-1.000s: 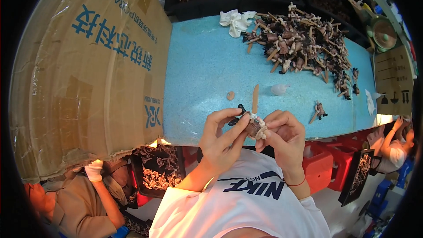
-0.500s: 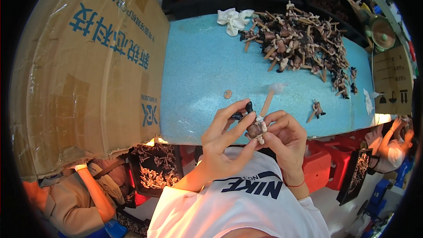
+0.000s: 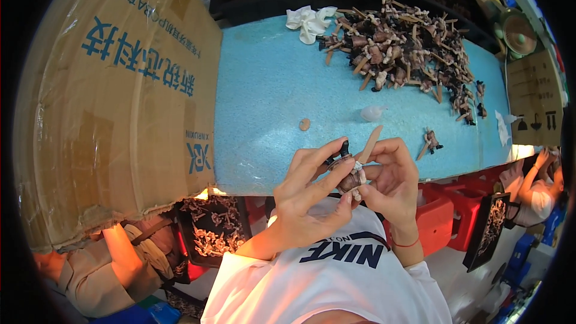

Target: The person assembles toy figures by applying glue with a squeeze bottle onto figure parts, attaching components by hand, and retrieving pieces from a box.

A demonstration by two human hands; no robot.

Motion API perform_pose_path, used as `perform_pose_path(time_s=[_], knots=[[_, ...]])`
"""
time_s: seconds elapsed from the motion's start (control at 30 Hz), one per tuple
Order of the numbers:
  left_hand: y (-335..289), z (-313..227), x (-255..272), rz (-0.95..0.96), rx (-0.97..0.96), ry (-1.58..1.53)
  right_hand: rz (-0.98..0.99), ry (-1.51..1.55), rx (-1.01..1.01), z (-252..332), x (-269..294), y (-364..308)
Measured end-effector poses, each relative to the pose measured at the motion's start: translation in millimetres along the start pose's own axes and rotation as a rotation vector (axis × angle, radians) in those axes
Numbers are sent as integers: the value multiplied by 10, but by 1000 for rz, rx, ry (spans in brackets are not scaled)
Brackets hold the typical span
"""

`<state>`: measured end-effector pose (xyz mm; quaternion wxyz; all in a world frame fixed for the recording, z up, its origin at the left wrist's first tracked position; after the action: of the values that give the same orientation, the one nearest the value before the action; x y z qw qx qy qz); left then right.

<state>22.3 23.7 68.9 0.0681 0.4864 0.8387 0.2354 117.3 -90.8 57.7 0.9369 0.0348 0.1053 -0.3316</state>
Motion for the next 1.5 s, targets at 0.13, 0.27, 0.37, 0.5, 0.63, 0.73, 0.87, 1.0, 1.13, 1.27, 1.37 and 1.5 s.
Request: perform_pose_path(time_s=[0.13,0.27,0.37,0.5,0.63,0.73,0.87,1.0,1.13,1.27,1.37,1.5], knots=[[-15,61,-15,-3,-31,35,-8,51,-41,-74,30,34],[35,60,18,44,11,9,-25,100,-83,-52,14,65],[62,58,25,70,13,2,3,94,-56,-57,23,71],[48,71,20,62,63,-41,-23,77,-81,-25,3,57],[-44,293,-2,-51,305,-482,-99,-108,-59,-35,57,-10],[-150,469,-89,-70,712,-1272,-218,-546,215,61,145,-27],[-192,445,-208,-91,828,-1599,-302,-1018,459,213,20,-51],[-224,428,-258,-38,890,-1713,-287,-1127,486,108,-41,-74],[-208,382,-276,26,848,-1728,-296,-1153,561,123,-68,-100],[-203,365,-305,0,899,-1708,-303,-1180,591,160,-85,-133],[-225,376,-315,-43,902,-1723,-297,-1207,655,166,-95,-157],[-202,383,-314,-21,869,-1755,-292,-1197,681,154,-88,-176]])
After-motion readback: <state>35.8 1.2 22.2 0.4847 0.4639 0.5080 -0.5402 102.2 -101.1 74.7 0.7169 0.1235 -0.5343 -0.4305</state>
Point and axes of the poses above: each hand's wrist, its own y-axis towards the middle knuckle, its own x-axis out of the back of the hand, z = x × y, the point moved 3 cm from there along y, towards the middle knuckle, and after that the axes turned 10 degrees about -y, right-handed, at the moved point
